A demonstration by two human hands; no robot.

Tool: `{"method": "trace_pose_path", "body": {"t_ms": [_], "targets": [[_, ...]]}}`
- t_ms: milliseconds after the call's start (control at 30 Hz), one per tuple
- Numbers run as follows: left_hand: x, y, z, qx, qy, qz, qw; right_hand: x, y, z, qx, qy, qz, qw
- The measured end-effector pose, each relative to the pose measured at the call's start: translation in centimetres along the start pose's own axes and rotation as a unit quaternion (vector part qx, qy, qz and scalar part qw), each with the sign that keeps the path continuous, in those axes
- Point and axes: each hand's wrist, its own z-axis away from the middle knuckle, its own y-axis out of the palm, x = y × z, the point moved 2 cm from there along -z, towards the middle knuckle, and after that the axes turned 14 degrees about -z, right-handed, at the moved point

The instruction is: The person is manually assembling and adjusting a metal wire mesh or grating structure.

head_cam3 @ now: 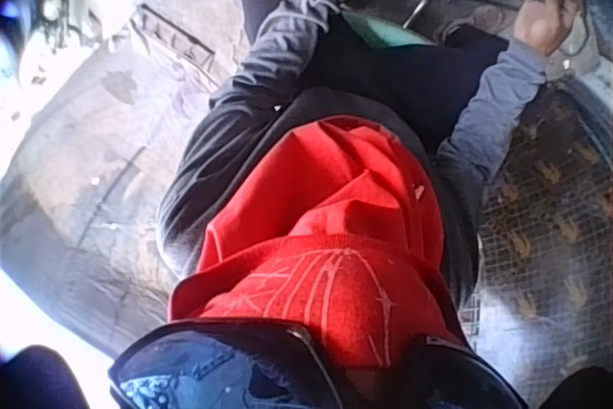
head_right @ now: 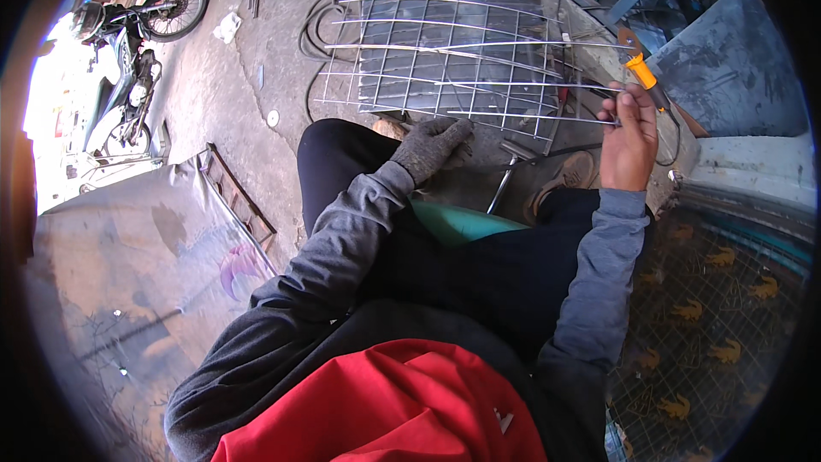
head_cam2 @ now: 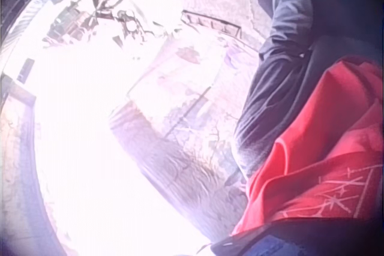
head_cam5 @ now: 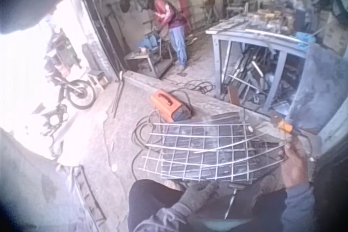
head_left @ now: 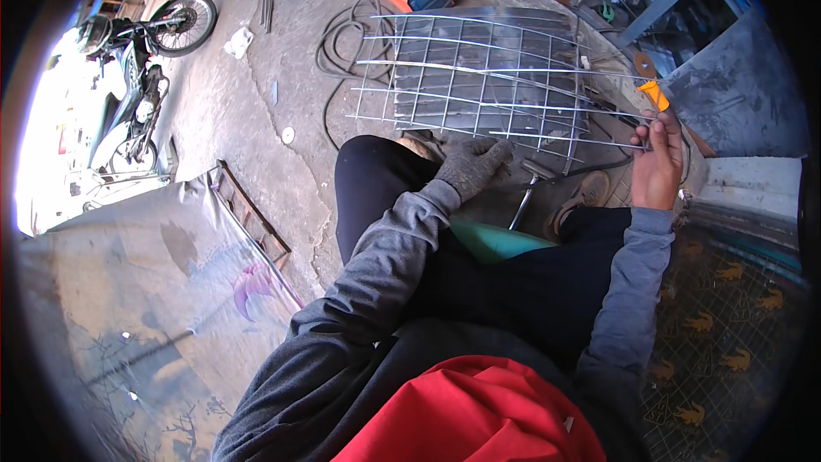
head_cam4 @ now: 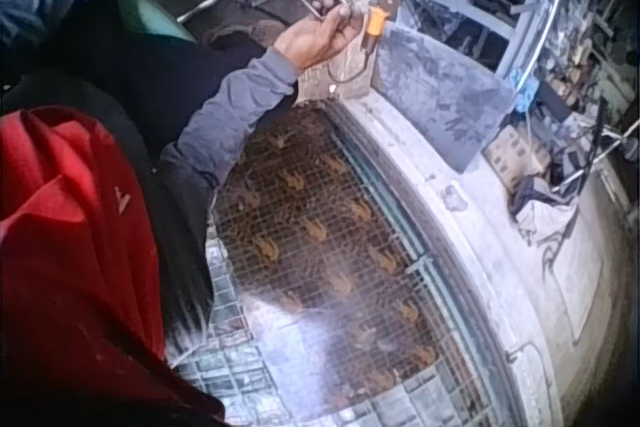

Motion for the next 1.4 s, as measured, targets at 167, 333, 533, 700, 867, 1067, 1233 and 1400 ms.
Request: {"method": "trace_pose_path", "body": {"t_ms": [167,333,533,700,867,1067,1233,1400], "targets": [[0.1,-0.1,0.0,0.015,0.002,-0.022,1.000,1.4,-2.1,-0.3,-0.064,-0.018,-0.093,0.993],[-1.2,0.5,0.7,0.060,0.115,-0.023,0.991,2.3,-3.2,-0.7,-0.049,-0.029,-0.108,0.992],[-2.6,-0.3,2.3,0.080,0.185,-0.059,0.978,3.8,-2.5,-0.3,-0.043,-0.040,-0.090,0.994],[-3.6,-0.4,3.3,0.184,0.175,0.076,0.964,4.9,-4.6,-0.4,-0.005,-0.045,-0.092,0.995],[-3.6,-0.6,2.8,0.229,0.207,0.245,0.919,2.6,-1.4,0.8,0.058,-0.008,0.137,0.989],[-6.5,0.9,5.7,0.259,0.123,-0.025,0.958,-1.6,6.2,3.3,0.246,0.096,0.310,0.914],[-3.9,0.6,3.9,0.190,0.034,-0.029,0.981,-2.6,6.9,3.1,0.241,0.054,0.347,0.905],[-4.8,0.0,3.2,0.138,0.014,0.194,0.971,-1.4,3.9,2.0,0.073,0.031,0.300,0.951]]}}
